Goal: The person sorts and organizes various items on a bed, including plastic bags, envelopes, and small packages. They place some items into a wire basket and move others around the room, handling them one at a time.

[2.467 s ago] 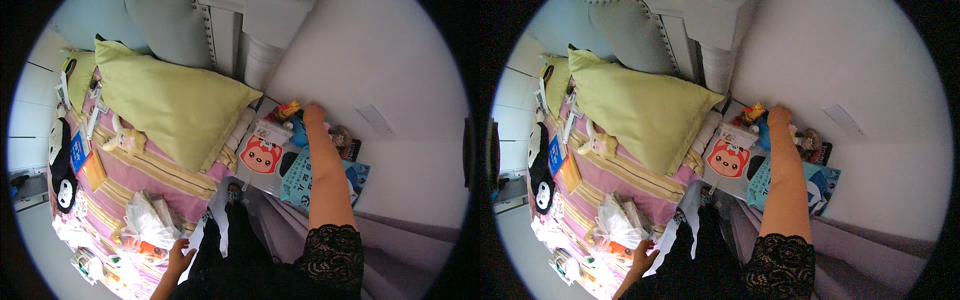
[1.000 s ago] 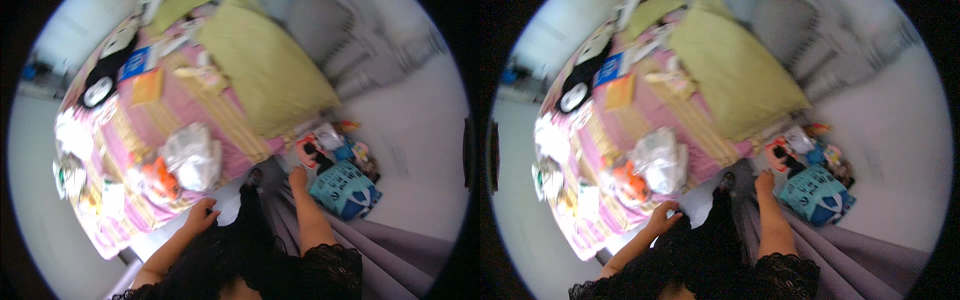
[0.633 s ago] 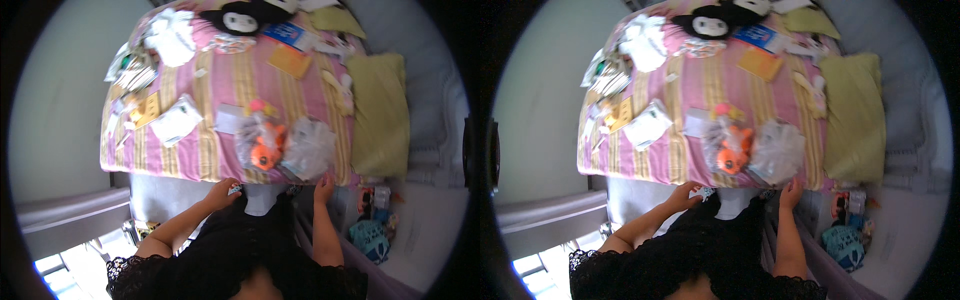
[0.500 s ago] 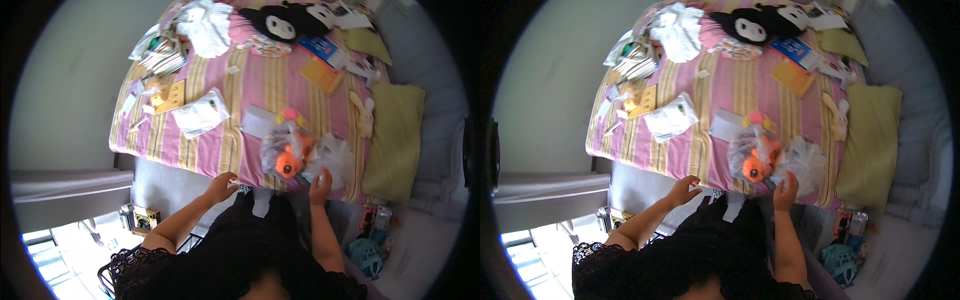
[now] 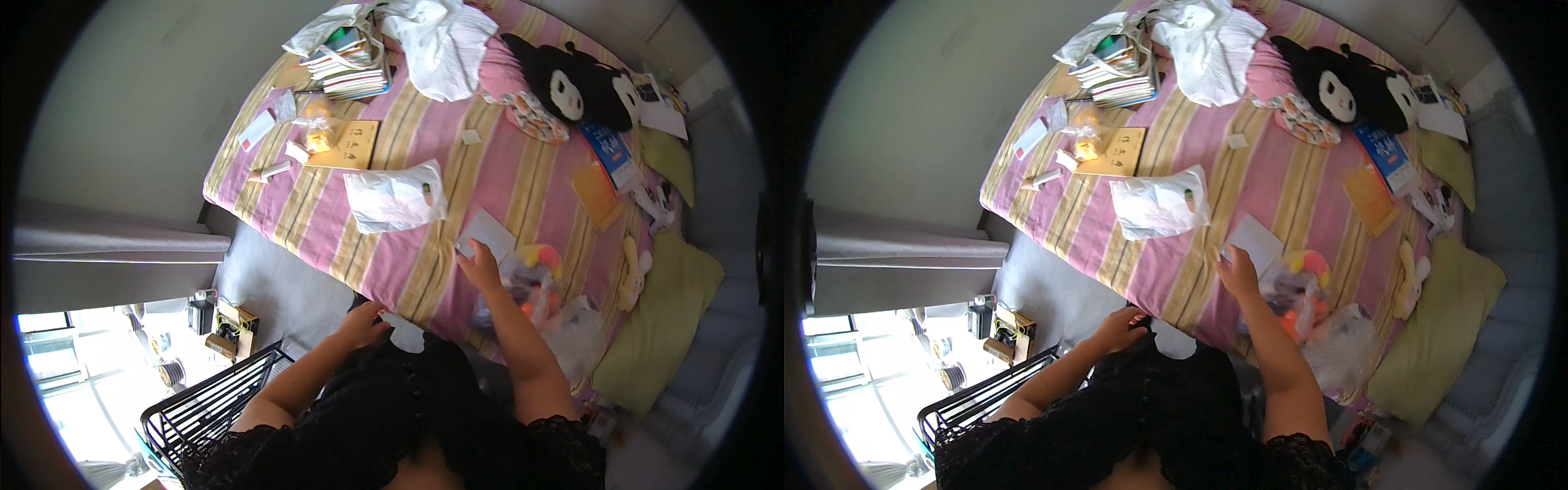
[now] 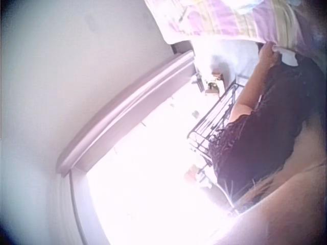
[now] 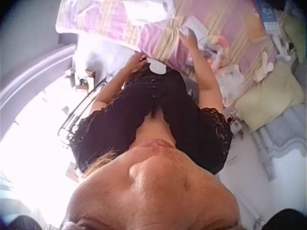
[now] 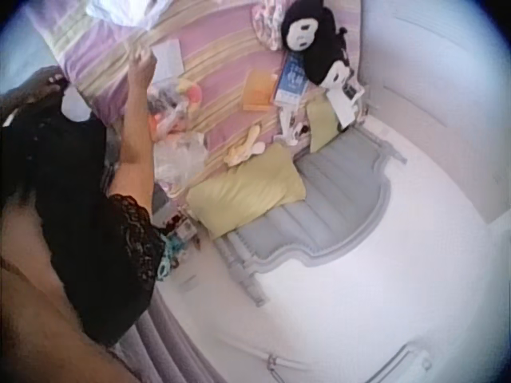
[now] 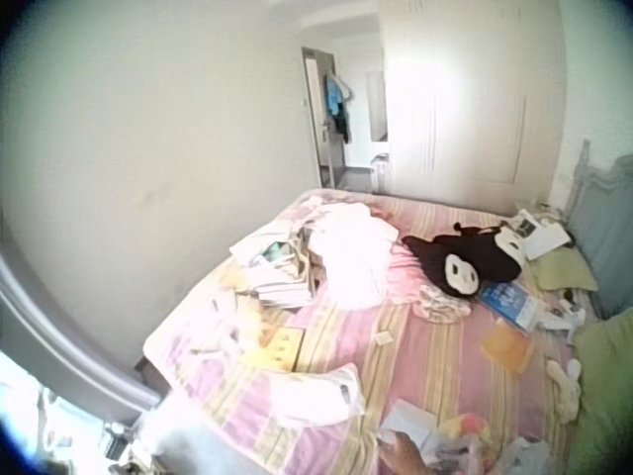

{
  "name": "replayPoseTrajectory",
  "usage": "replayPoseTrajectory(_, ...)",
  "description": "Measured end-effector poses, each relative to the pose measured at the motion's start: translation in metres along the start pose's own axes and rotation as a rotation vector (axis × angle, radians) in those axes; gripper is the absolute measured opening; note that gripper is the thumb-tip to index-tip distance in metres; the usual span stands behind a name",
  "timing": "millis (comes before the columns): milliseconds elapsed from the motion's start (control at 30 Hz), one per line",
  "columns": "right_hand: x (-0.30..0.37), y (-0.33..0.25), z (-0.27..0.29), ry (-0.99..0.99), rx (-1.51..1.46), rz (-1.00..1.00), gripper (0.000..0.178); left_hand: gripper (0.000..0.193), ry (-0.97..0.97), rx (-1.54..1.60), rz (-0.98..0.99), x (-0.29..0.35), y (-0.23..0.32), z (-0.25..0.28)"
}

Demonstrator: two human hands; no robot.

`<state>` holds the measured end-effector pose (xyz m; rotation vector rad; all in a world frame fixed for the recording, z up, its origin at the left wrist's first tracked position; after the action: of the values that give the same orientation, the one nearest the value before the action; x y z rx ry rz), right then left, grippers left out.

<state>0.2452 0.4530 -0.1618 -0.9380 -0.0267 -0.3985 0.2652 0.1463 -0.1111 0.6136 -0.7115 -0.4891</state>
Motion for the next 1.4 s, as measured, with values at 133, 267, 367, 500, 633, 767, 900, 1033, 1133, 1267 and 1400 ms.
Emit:
replayPoseTrajectory(133, -0.102, -0.026, -0.056, 0.069, 0.049, 0.064, 0.065, 0.036, 0.010, 0.119, 0.080, -0.015, -0.067, 0.062)
replayPoseTrajectory(267, -0.162, -0.010, -0.086, 0.230, -0.081, -0.213, 0.069, 0.036, -0.134, 0.101, 0.109, -0.038, -0.131, 0.125)
replayPoseTrajectory(367, -0.165, -0.008, -0.111, 0.178, -0.125, -0.395, 0.068, 0.037, -0.060, 0.048, 0.061, -0.067, -0.184, 0.186)
replayPoseTrajectory(500, -0.140, -0.047, -0.149, 0.158, 0.164, -0.396, 0.048, 0.033, 0.041, 0.160, 0.202, -0.119, -0.270, 0.244)
replayPoseTrajectory(633, -0.081, -0.134, -0.144, 0.136, -0.459, -0.609, 0.028, 0.029, 0.192, 0.503, 0.346, -0.184, -0.355, 0.263)
replayPoseTrajectory(767, -0.041, -0.134, -0.134, 0.124, -0.422, -0.665, 0.023, 0.028, 0.287, 0.740, 0.468, -0.244, -0.352, 0.292)
replayPoseTrajectory(900, -0.032, -0.132, -0.133, 0.116, -0.273, -0.565, 0.028, 0.027, 0.157, 0.596, 0.325, -0.296, -0.329, 0.268)
replayPoseTrajectory(1033, -0.046, -0.241, -0.140, -0.066, -0.190, -0.385, 0.036, 0.025, -0.546, 0.616, -0.075, -0.252, -0.145, 0.223)
replayPoseTrajectory(1133, -0.053, -0.295, -0.146, -0.170, 0.028, -0.242, 0.031, 0.038, -0.882, 0.745, 0.113, -0.172, -0.045, 0.210)
replayPoseTrajectory(1267, -0.057, -0.318, -0.122, -0.245, -0.124, -0.269, 0.030, 0.053, -0.512, 0.704, 0.232, -0.164, -0.045, 0.210)
replayPoseTrajectory(1400, -0.045, -0.280, -0.130, -0.344, -0.413, -0.237, 0.035, 0.038, -0.391, 0.646, 0.238, -0.170, -0.055, 0.199)
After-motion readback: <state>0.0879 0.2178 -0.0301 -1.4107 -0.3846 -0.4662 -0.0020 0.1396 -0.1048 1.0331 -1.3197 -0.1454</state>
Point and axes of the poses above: each hand's wrist, its own x-axis away from the middle knuckle, its own z-axis out of the back of the hand, y = z × x, the point moved 8 cm from there along -x, towards the middle knuckle, and after that the axes turned 1 degree about x, right-handed, at the moved point
